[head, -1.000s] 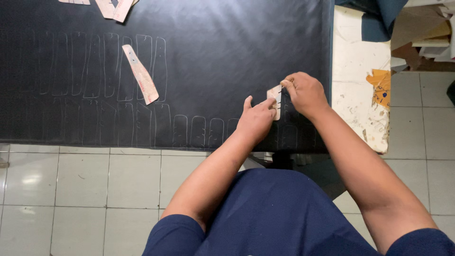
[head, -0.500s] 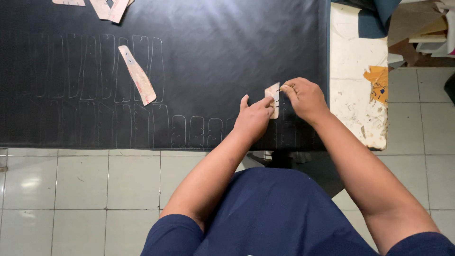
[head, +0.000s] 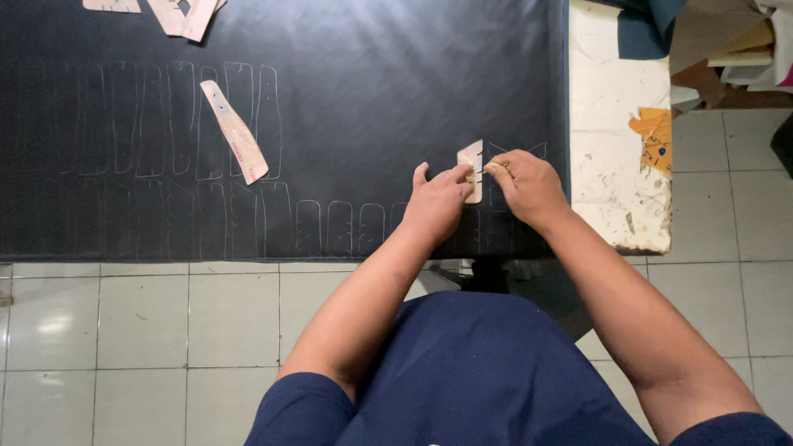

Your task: The person places paper pattern pieces on a dark cutting mat and traces around them with a pen, marking outlines of shoe components. They reposition each pattern piece, hold it flat with one hand, and trace its edges before moving to the next piece.

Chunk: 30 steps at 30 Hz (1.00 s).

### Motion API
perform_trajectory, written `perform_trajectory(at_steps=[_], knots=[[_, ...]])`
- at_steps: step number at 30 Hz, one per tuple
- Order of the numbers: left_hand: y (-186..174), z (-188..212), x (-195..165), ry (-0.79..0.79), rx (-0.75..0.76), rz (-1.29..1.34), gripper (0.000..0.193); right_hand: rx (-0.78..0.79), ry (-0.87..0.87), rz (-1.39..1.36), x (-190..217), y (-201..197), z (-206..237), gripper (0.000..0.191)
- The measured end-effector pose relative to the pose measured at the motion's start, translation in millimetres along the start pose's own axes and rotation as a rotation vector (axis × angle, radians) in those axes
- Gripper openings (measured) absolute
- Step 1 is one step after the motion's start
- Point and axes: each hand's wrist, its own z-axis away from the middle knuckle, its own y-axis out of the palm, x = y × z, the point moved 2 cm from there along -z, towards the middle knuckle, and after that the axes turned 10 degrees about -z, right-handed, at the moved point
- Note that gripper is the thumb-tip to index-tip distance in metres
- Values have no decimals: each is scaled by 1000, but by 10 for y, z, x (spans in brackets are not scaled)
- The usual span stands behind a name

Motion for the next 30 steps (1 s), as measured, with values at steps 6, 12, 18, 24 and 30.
perform_trajectory(at_steps=[6,12,18,24,30], knots=[[26,-38,31,1,29,21,33,31,-17,-85,15,22,73,18],[15,-72,77,-12,-70,84,29,-12,16,-55,16,-24,176,15],[-7,-101,118,-44,-39,100,21,31,-28,-58,48,-31,309,15],[-16,-141,152,-24,-23,103,27,74,-42,-4,150,16,389,17],[-26,-143,165,-44,17,123,23,128,-59,16,230,108,380,16]])
